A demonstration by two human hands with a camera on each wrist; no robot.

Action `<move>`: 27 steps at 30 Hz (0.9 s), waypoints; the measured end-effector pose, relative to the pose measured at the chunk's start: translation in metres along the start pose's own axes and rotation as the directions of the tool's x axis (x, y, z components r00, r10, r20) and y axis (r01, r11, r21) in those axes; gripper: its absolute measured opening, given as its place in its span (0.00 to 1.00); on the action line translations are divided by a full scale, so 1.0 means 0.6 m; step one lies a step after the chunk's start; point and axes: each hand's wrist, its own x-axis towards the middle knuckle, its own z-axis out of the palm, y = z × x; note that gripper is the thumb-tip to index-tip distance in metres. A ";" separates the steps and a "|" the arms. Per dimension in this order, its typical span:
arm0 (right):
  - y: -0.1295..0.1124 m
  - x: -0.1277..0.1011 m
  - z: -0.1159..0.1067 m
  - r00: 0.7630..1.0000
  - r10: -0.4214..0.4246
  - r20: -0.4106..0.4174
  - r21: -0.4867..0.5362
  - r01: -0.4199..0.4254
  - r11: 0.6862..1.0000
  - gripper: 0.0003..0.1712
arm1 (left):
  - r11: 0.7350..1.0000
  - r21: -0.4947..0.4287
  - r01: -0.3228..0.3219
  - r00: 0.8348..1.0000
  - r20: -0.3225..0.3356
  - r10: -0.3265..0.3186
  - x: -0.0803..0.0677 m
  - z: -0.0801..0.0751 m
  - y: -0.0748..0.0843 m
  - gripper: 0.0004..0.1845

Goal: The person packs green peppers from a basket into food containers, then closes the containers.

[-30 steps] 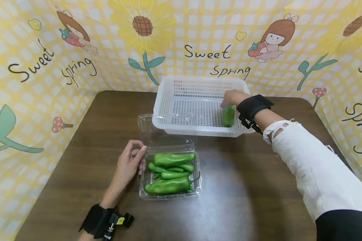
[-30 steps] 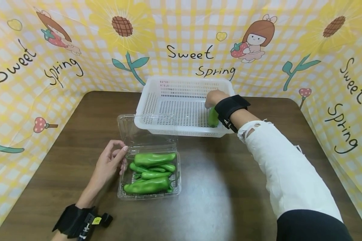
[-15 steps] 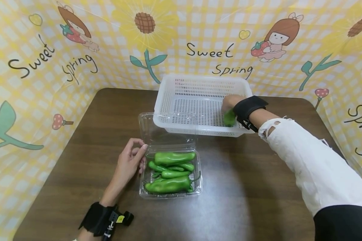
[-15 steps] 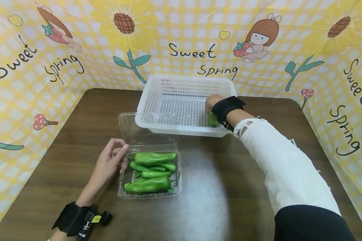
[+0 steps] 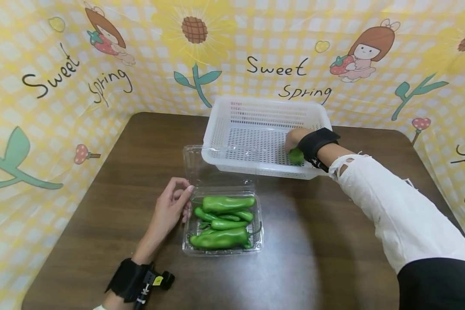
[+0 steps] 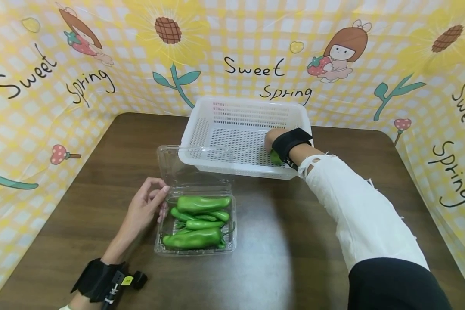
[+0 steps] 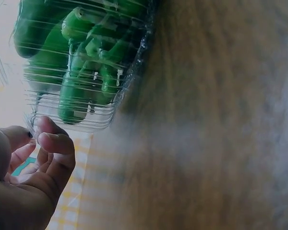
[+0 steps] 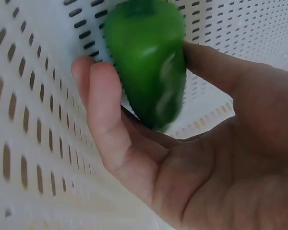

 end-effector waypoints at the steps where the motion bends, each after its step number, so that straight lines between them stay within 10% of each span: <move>1: 0.000 0.004 0.003 1.000 0.010 0.001 -0.004 -0.010 1.000 0.14 | 1.000 -0.002 -0.001 1.000 0.003 0.001 -0.001 0.001 0.006 0.10; 27: -0.029 -0.062 -0.013 0.962 -0.201 -0.185 -0.052 0.195 0.980 0.15 | 0.999 -0.006 0.032 0.999 -0.004 -0.032 -0.006 0.005 0.029 0.09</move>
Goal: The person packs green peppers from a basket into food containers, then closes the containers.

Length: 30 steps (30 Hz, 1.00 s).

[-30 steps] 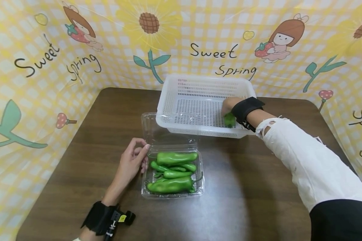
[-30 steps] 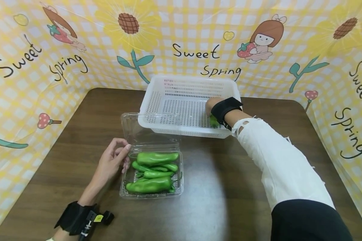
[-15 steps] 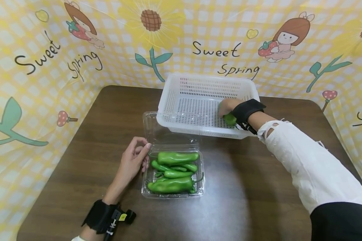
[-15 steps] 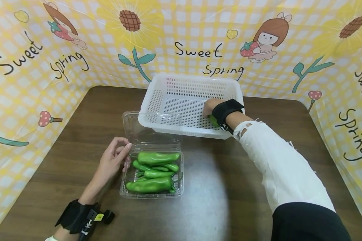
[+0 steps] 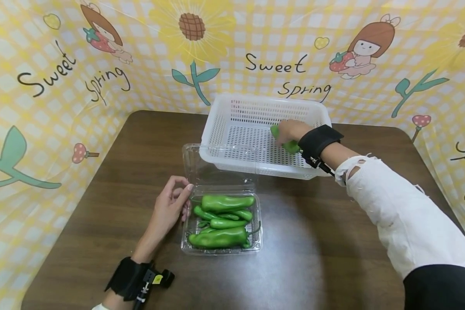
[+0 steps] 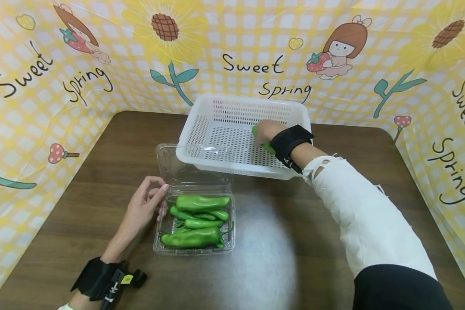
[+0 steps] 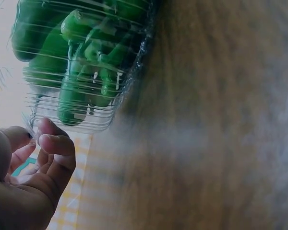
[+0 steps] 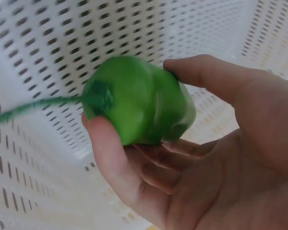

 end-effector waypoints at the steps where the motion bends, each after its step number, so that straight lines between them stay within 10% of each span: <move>1: 0.001 -0.002 -0.003 1.000 -0.007 -0.001 0.007 0.007 1.000 0.16 | 1.000 0.001 0.000 1.000 0.000 0.000 0.000 0.000 0.000 0.09; 30: 0.024 -0.109 -0.046 0.970 -0.217 -0.108 -0.034 0.215 0.976 0.26 | 1.000 -0.001 -0.005 1.000 0.012 0.005 -0.002 0.002 0.005 0.10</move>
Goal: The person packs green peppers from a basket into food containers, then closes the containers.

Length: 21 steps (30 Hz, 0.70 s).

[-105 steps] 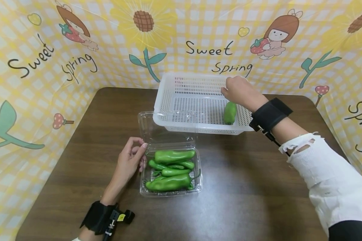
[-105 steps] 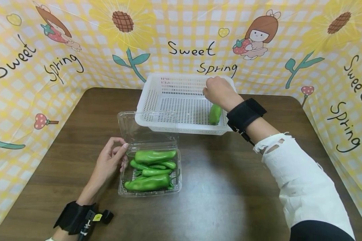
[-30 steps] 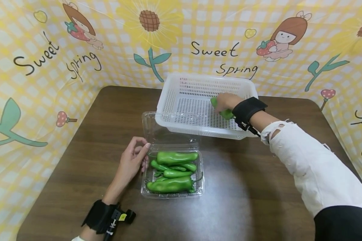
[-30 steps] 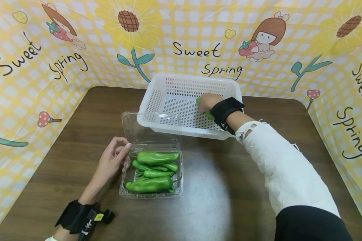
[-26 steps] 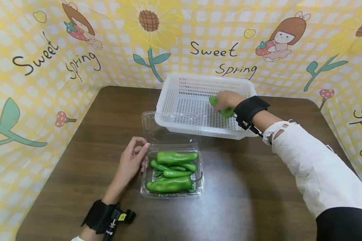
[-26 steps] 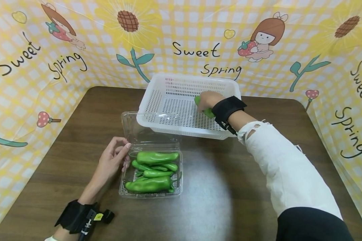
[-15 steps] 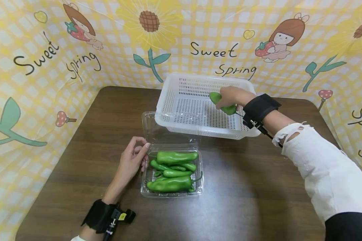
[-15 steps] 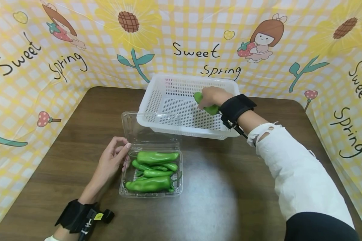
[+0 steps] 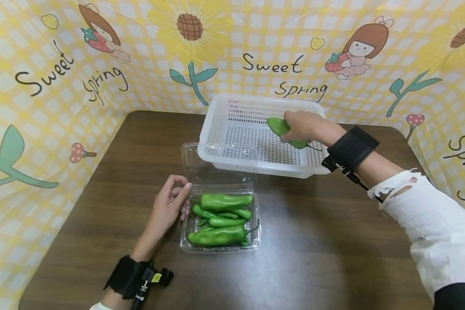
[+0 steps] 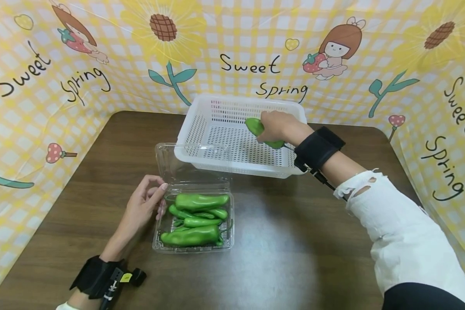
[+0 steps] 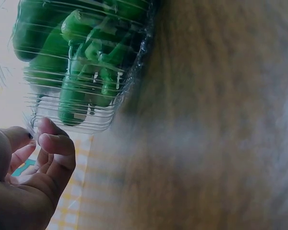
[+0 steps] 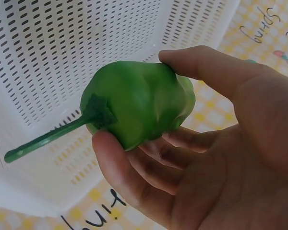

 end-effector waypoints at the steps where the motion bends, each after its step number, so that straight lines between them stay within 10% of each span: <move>1: -0.001 -0.004 0.000 1.000 -0.008 -0.012 -0.012 0.008 1.000 0.26 | 1.000 0.001 -0.003 1.000 0.001 0.003 0.000 0.000 0.000 0.10; 21: -0.029 -0.120 0.019 0.945 -0.160 -0.286 -0.106 0.134 0.985 0.29 | 0.999 0.022 -0.029 1.000 -0.010 0.029 0.012 -0.007 -0.052 0.13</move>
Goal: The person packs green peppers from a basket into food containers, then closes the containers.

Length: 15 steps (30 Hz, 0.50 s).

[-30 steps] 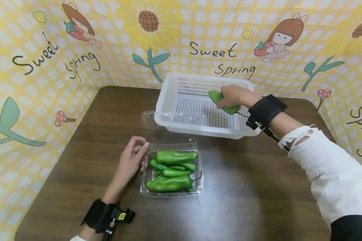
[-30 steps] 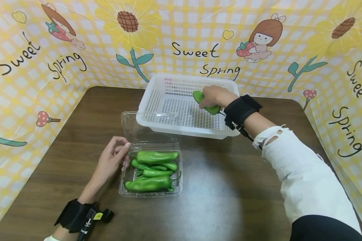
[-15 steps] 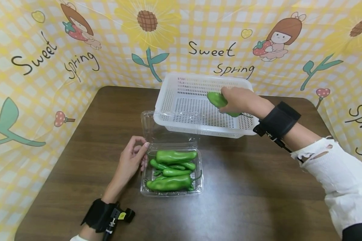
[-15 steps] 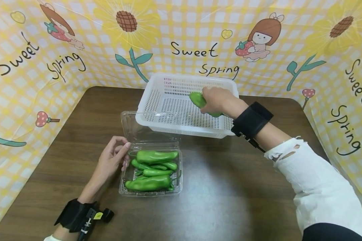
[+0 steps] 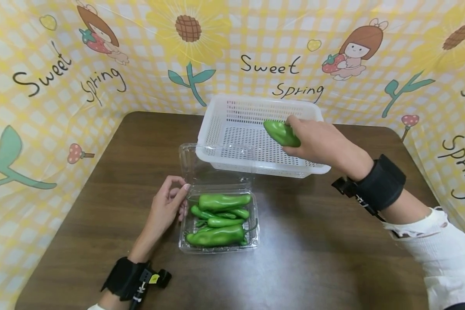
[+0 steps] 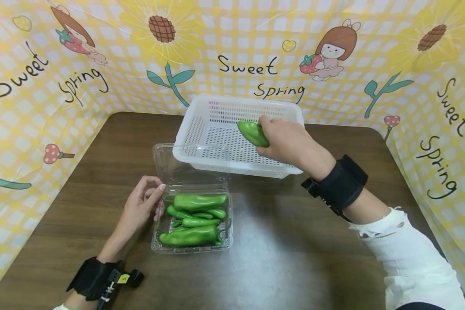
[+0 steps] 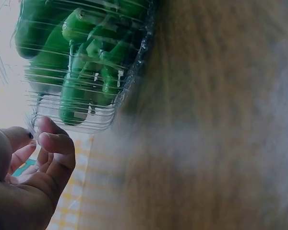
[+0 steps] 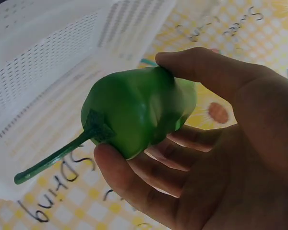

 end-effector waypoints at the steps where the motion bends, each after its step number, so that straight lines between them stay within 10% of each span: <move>1: -0.005 -0.005 0.001 1.000 -0.009 -0.015 -0.007 0.009 1.000 0.29 | 1.000 -0.002 -0.003 1.000 -0.002 0.003 0.000 -0.001 -0.001 0.14; 15: -0.084 -0.058 0.045 0.966 -0.199 -0.164 0.037 0.207 0.978 0.32 | 1.000 -0.014 -0.019 1.000 0.020 0.019 0.005 0.002 -0.001 0.13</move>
